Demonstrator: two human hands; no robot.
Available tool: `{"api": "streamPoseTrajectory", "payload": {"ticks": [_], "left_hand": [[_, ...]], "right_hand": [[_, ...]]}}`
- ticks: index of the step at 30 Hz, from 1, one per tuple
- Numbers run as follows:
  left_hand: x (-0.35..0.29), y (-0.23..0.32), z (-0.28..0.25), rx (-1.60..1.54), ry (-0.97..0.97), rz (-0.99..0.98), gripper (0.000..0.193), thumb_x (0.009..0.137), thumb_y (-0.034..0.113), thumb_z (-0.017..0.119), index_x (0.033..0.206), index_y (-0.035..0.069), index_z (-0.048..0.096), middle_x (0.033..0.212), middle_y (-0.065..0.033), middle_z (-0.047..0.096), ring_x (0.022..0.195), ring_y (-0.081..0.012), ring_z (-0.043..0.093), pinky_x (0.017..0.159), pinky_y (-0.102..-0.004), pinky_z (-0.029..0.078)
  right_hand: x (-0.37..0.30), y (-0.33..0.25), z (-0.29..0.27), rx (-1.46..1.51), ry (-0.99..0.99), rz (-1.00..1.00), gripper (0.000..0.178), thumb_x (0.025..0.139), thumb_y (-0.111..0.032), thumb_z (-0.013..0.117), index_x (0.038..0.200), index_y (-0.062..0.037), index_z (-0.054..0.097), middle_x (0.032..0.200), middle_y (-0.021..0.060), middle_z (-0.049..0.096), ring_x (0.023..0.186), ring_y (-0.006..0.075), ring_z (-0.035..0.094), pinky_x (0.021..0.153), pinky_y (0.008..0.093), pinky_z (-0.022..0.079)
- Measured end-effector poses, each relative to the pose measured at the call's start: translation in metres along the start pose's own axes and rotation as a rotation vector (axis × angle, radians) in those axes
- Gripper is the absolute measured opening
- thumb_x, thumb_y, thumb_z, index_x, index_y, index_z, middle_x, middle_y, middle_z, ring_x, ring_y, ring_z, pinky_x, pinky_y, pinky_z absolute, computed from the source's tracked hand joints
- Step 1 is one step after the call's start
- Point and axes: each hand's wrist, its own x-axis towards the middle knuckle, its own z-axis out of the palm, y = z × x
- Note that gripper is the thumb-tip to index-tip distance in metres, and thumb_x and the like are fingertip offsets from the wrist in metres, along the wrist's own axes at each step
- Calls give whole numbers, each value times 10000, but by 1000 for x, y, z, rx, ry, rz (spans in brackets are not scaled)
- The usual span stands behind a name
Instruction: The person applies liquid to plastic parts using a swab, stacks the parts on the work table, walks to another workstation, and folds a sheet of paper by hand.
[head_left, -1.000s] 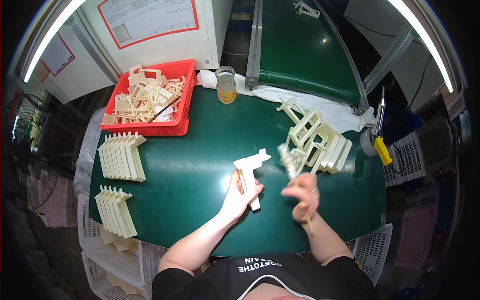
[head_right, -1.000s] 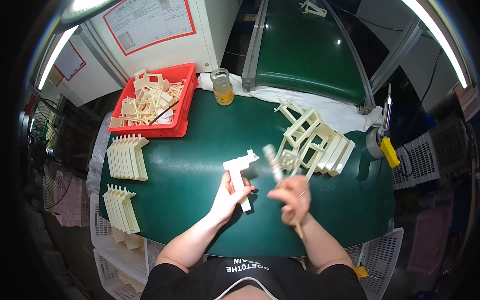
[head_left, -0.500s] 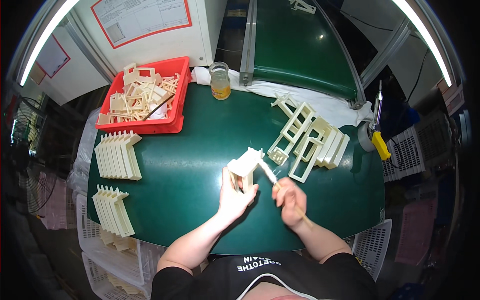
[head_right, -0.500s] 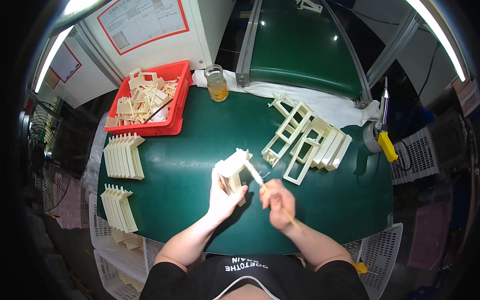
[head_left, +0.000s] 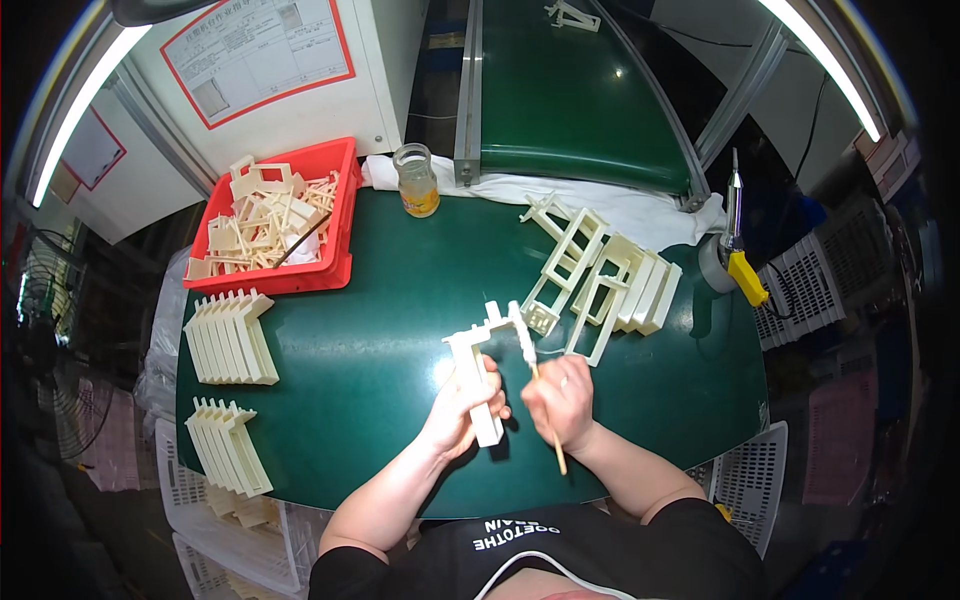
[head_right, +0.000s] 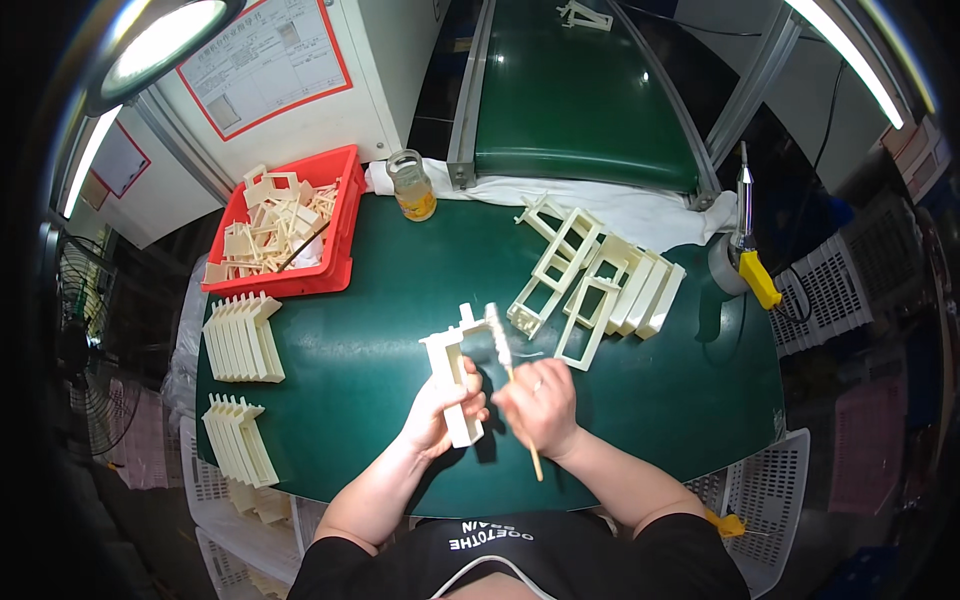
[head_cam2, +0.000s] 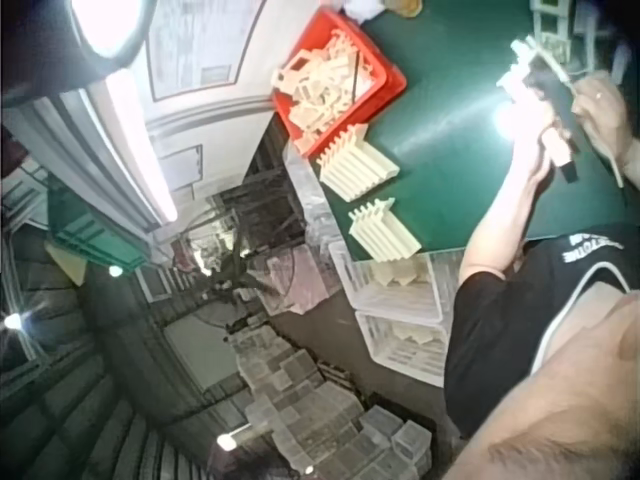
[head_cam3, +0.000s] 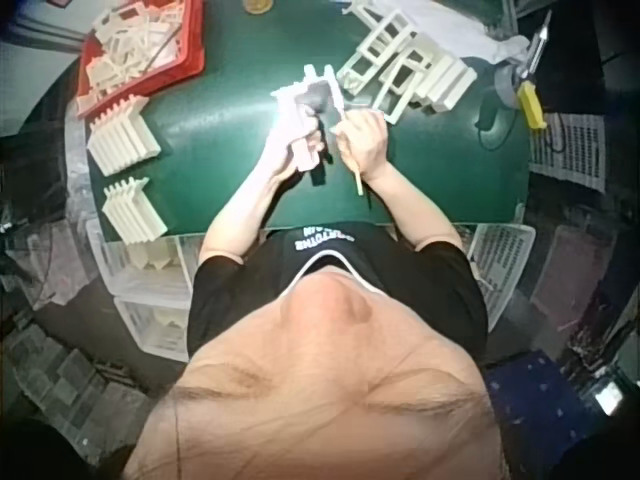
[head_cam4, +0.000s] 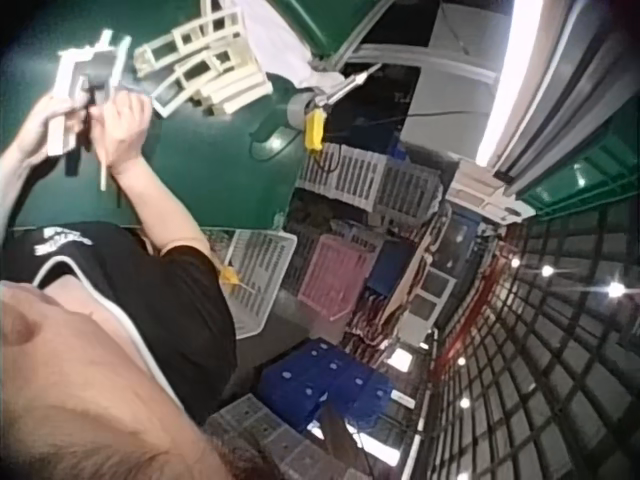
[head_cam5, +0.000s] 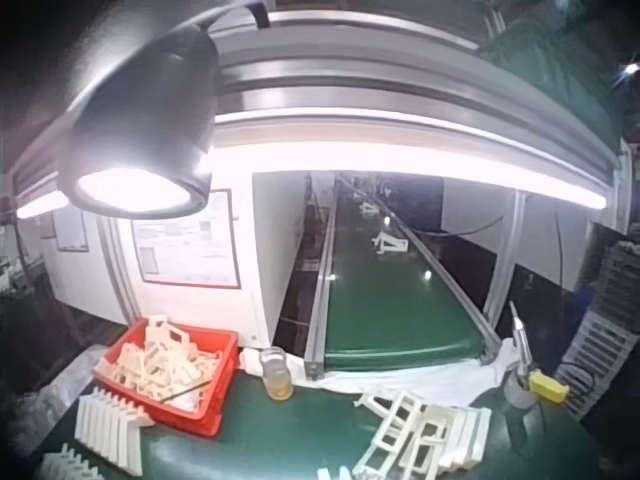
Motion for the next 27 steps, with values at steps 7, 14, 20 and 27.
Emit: {"api": "streamPoseTrajectory", "payload": {"ticks": [7, 14, 20, 27], "left_hand": [[4, 21, -7, 1659, 259, 909, 434, 636, 77, 748, 1044, 182, 641, 1009, -23, 595, 1044, -247, 591, 1066, -542, 296], [7, 38, -4, 1467, 372, 1238, 443, 634, 103, 766, 1051, 190, 643, 1054, -22, 626, 1063, -245, 570, 1074, -532, 281], [-43, 99, -27, 799, 358, 661, 726, 892, 165, 717, 1490, 73, 315, 1327, -93, 489, 1141, -228, 564, 961, -361, 475], [-208, 224, -171, 1198, 1325, 819, 384, 1035, 398, 479, 1058, 40, 617, 914, -46, 643, 801, -125, 559, 709, -289, 456]], "right_hand": [[5, -7, -13, 408, 173, 27, 521, 1044, -339, 363, 590, -108, 470, 600, 40, 474, 542, 214, 471, 552, 349, 370], [-23, 31, -11, 451, 29, 645, 490, 1052, -182, 411, 579, -58, 434, 521, 15, 434, 494, 107, 406, 496, 285, 313], [-16, 10, 1, 556, 1, 384, 529, 1046, -209, 385, 562, -17, 481, 561, 59, 461, 547, 162, 446, 553, 320, 345], [-24, 6, 3, 678, -116, 528, 526, 1040, -225, 411, 582, -1, 540, 593, 46, 486, 547, 123, 461, 527, 272, 340]]}}
